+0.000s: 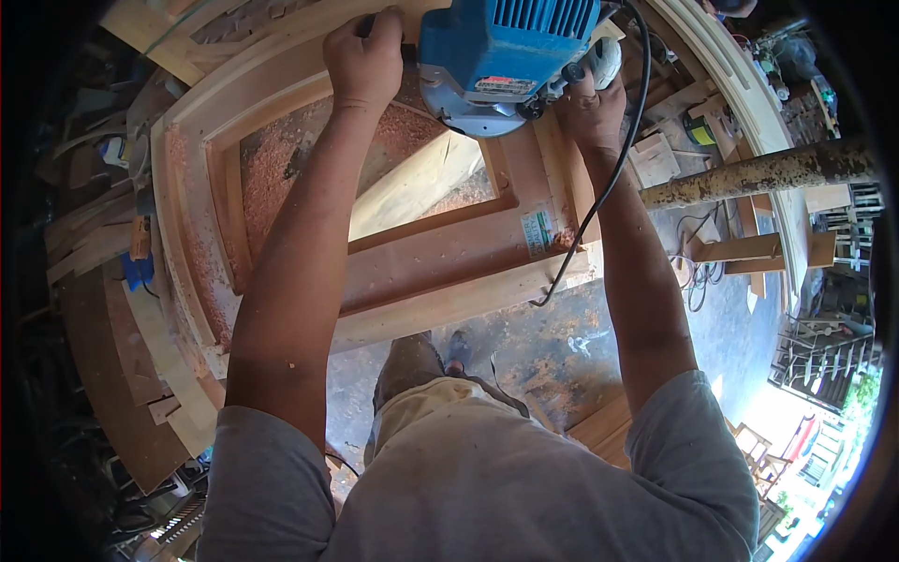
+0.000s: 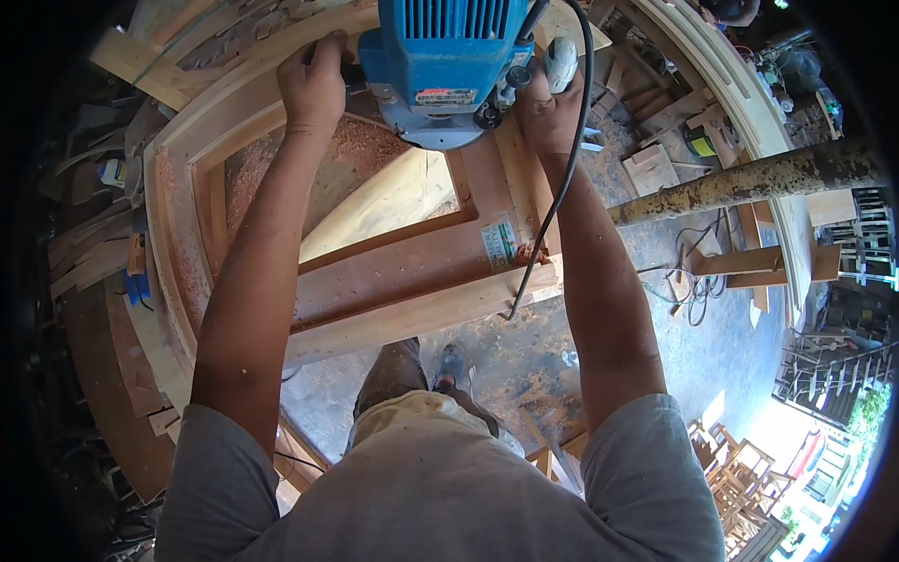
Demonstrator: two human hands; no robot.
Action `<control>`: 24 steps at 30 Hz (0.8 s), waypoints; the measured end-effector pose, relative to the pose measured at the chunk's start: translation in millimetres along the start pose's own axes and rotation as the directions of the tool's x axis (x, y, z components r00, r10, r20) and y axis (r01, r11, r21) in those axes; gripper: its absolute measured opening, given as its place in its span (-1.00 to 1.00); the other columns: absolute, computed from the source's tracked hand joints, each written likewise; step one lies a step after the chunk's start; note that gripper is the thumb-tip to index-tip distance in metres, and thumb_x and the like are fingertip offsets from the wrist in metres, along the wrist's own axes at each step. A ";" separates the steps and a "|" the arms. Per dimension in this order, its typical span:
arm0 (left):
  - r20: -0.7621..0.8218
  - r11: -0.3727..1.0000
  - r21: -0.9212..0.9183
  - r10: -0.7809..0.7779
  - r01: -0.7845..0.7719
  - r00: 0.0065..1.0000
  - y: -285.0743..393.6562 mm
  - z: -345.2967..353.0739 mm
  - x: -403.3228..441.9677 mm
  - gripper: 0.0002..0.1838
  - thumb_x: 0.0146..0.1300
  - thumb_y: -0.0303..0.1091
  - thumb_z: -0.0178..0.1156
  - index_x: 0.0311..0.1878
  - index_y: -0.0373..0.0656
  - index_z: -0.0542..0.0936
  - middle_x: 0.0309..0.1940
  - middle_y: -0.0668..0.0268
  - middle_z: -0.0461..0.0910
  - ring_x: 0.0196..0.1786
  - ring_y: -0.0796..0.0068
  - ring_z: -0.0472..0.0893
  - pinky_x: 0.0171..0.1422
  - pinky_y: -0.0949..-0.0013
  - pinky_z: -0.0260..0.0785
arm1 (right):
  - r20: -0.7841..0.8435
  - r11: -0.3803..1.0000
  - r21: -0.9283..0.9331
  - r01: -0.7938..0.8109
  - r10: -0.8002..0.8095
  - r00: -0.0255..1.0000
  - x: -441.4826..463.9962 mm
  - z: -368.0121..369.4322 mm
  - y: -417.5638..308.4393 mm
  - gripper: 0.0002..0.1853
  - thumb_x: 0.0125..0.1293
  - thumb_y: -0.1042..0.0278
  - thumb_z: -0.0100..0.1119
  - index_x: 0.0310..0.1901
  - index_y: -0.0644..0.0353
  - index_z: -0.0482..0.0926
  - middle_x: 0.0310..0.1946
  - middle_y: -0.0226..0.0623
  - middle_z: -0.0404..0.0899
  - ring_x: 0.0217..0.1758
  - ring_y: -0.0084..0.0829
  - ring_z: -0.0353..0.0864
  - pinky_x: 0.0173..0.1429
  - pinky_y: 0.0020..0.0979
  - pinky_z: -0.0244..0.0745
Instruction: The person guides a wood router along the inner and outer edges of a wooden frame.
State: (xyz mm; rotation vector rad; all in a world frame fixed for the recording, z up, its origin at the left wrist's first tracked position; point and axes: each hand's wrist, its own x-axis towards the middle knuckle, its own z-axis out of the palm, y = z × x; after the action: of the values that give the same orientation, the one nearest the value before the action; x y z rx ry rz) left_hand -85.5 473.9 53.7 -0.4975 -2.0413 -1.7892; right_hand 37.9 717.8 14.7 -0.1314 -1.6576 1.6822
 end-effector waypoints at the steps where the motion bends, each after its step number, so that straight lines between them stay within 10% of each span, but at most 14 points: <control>1: 0.000 1.000 0.002 -0.018 0.018 1.000 6.6 -0.5 -6.1 -0.62 0.34 -0.17 0.26 -0.41 -0.36 0.70 -0.49 0.26 0.70 -0.34 0.44 0.62 -0.09 0.35 0.43 | 0.001 1.000 -0.001 0.000 0.000 1.000 -4.9 -1.6 -4.0 -0.68 0.37 0.13 0.36 -0.22 0.22 0.51 -0.48 -0.43 0.57 -0.47 -0.61 0.53 -0.38 -0.49 0.45; 20: 0.071 0.983 -0.156 -0.083 0.093 0.994 53.2 -19.1 -109.5 -0.73 0.31 -0.29 0.28 -0.40 -0.30 0.74 -0.51 0.27 0.75 -0.43 0.51 0.71 -0.24 0.42 0.52 | 0.032 0.928 -0.364 0.074 -0.067 0.997 -100.1 -65.0 -29.7 -0.67 0.41 0.20 0.23 -0.05 0.37 0.58 -0.18 -0.24 0.63 -0.14 -0.41 0.59 0.04 -0.30 0.53; 22: 0.104 0.971 -0.206 -0.103 0.123 0.989 62.7 -21.9 -121.5 -0.75 0.31 -0.30 0.27 -0.38 -0.29 0.75 -0.51 0.28 0.75 -0.42 0.50 0.71 -0.24 0.42 0.52 | 0.002 0.927 -0.372 0.053 -0.056 0.998 -113.1 -81.3 -16.0 -0.36 0.42 -0.17 0.27 0.15 0.35 0.56 -0.06 -0.19 0.74 -0.02 -0.26 0.74 0.08 -0.30 0.61; 24: 0.057 0.989 -0.147 -0.027 0.035 0.998 53.6 -20.9 -128.4 -0.73 0.32 -0.29 0.29 -0.42 -0.29 0.71 -0.57 0.28 0.69 -0.47 0.53 0.66 -0.29 0.40 0.48 | 0.044 0.910 -0.398 0.116 -0.108 0.993 -124.7 -87.2 -22.4 -0.38 0.40 -0.14 0.30 0.15 0.34 0.57 -0.05 -0.21 0.74 0.00 -0.29 0.73 0.11 -0.30 0.60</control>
State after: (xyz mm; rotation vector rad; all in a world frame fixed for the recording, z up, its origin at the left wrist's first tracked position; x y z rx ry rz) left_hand 53.5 457.9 37.8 -0.5653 -1.9712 -1.9761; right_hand 184.7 715.5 -31.4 -0.2120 -1.9707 1.2442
